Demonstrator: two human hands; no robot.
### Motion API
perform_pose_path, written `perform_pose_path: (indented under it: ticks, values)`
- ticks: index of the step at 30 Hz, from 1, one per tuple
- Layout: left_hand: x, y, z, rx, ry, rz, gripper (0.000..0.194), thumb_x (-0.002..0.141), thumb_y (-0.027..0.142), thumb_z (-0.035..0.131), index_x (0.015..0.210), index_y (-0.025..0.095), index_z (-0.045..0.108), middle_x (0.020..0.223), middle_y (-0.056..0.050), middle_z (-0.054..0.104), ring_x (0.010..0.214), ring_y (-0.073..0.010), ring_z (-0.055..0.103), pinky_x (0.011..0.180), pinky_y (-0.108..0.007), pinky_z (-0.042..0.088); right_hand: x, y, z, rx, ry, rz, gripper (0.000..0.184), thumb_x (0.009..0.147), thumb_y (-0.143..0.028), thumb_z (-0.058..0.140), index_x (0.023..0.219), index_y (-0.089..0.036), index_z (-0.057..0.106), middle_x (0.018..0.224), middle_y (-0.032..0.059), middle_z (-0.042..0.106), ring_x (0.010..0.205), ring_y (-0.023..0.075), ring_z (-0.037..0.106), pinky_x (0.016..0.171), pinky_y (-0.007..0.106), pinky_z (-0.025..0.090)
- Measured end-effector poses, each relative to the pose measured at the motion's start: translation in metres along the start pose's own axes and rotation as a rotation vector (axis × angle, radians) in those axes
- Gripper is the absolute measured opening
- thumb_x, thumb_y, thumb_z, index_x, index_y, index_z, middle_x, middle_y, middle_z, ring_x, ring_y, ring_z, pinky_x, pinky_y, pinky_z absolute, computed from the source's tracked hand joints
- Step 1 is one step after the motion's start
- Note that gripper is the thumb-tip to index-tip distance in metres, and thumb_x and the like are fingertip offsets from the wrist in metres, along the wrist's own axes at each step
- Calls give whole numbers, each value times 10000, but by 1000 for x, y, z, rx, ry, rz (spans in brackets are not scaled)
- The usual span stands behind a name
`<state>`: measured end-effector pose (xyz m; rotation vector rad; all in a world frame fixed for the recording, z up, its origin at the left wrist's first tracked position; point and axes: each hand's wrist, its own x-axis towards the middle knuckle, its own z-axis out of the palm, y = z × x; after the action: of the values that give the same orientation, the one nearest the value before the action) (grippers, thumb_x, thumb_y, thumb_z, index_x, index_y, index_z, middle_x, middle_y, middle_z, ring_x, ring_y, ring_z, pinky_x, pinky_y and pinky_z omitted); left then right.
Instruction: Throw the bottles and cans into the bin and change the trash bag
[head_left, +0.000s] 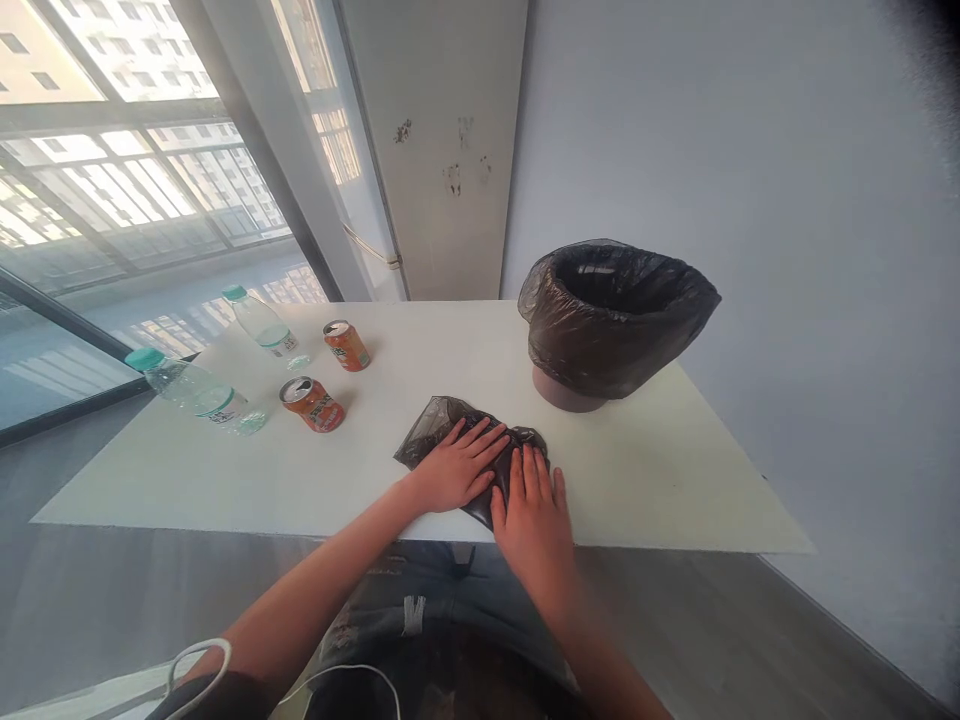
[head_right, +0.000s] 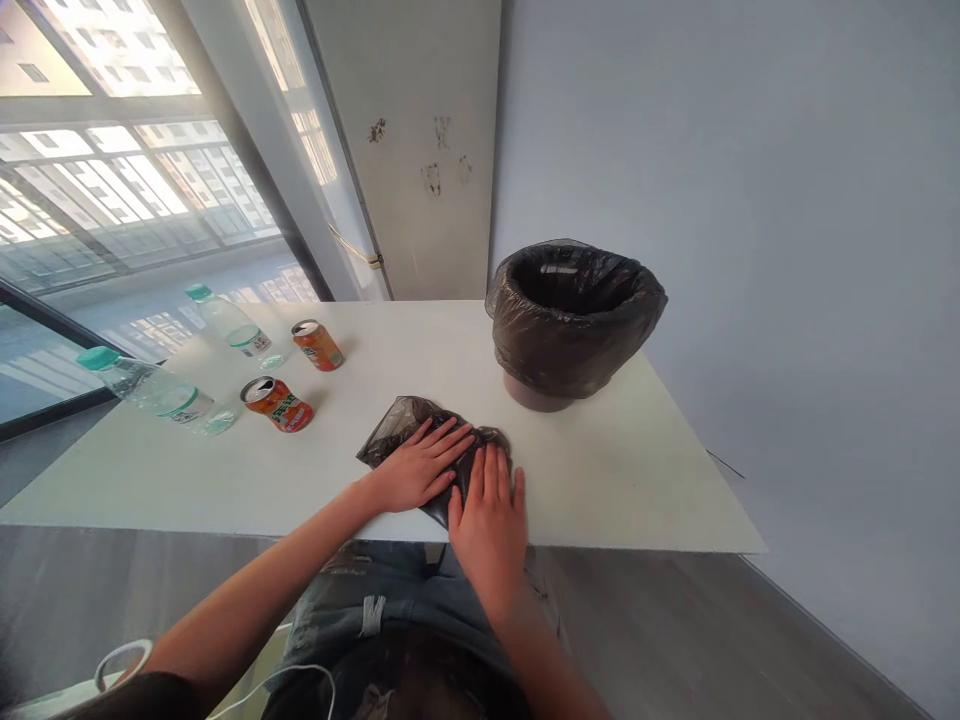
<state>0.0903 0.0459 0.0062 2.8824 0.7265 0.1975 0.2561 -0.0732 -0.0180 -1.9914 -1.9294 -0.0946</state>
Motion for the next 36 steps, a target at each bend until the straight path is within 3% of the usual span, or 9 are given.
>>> perform_pose_path:
  ticks: [6, 11, 16, 19, 21, 23, 30, 34, 36]
  values:
    - [2, 1, -4, -4, -1, -13, 662, 1092, 399, 372, 1704, 232, 180, 1759, -74, 235, 1645, -296, 151, 1313, -591, 172, 1, 0, 0, 0, 19, 0, 608, 1080, -349, 365, 1592, -24, 417, 1659, 230, 376, 1549, 360, 347, 1281, 609, 224]
    - [-5, 14, -17, 73, 174, 18, 625, 1077, 411, 439, 1656, 194, 347, 1688, -132, 393, 1611, -332, 261, 1332, -597, 100, 2, -5, -9, 31, 36, 22, 600, 1094, -362, 355, 1608, -56, 399, 1660, 223, 381, 1556, 357, 333, 1268, 603, 255]
    - [-29, 39, -28, 53, 449, -85, 289, 1044, 302, 556, 1286, 282, 712, 1217, -89, 723, 1147, -253, 656, 1133, -494, 448, -1, 1, -14, 254, 181, -3, 473, 1084, -298, 408, 1520, -155, 524, 1565, 159, 523, 1468, 312, 451, 1209, 546, 376]
    - [-42, 57, -30, -31, 343, -137, 405, 998, 499, 637, 1304, 239, 691, 1218, -118, 699, 1091, -279, 643, 1008, -495, 509, 0, 16, -22, 437, 285, 22, 332, 1074, -282, 465, 1327, -185, 658, 1364, 133, 660, 1292, 280, 580, 1125, 493, 466]
    - [-47, 68, -24, -70, 238, -137, 658, 906, 663, 687, 1379, 209, 641, 1303, -145, 668, 1167, -324, 618, 1037, -540, 496, 5, 31, -30, 483, 353, 66, 277, 1069, -282, 491, 1217, -183, 703, 1252, 121, 704, 1196, 272, 614, 1065, 468, 505]
    - [-52, 76, -13, -76, 182, -137, 711, 883, 664, 714, 1419, 211, 603, 1381, -147, 639, 1260, -349, 584, 1123, -588, 438, 13, 48, -35, 457, 383, 83, 271, 1062, -294, 512, 1188, -183, 725, 1235, 117, 712, 1175, 283, 613, 1055, 481, 504]
    - [-59, 81, 8, -213, 172, -143, 301, 983, 260, 665, 1280, 241, 624, 1374, -83, 660, 1377, -268, 552, 1282, -570, 294, 32, 79, -37, 460, -114, -277, 361, 1098, -287, 443, 1336, -226, 708, 1426, 75, 660, 1342, 268, 552, 1176, 502, 436]
    - [-77, 72, -7, -359, 288, -164, 260, 972, 80, 518, 1137, 241, 639, 1315, -63, 690, 1367, -221, 569, 1272, -525, 341, 15, 83, -53, 422, -219, -304, 398, 1081, -417, 542, 1431, -257, 643, 1422, 88, 657, 1299, 273, 581, 1125, 478, 478]
    - [-90, 65, -14, -436, 340, -166, 288, 969, 45, 457, 1098, 233, 632, 1349, -73, 680, 1404, -219, 545, 1265, -512, 359, 7, 85, -58, 342, -201, -346, 607, 994, -519, 676, 1543, -298, 539, 1570, 97, 535, 1410, 332, 486, 1143, 526, 448]
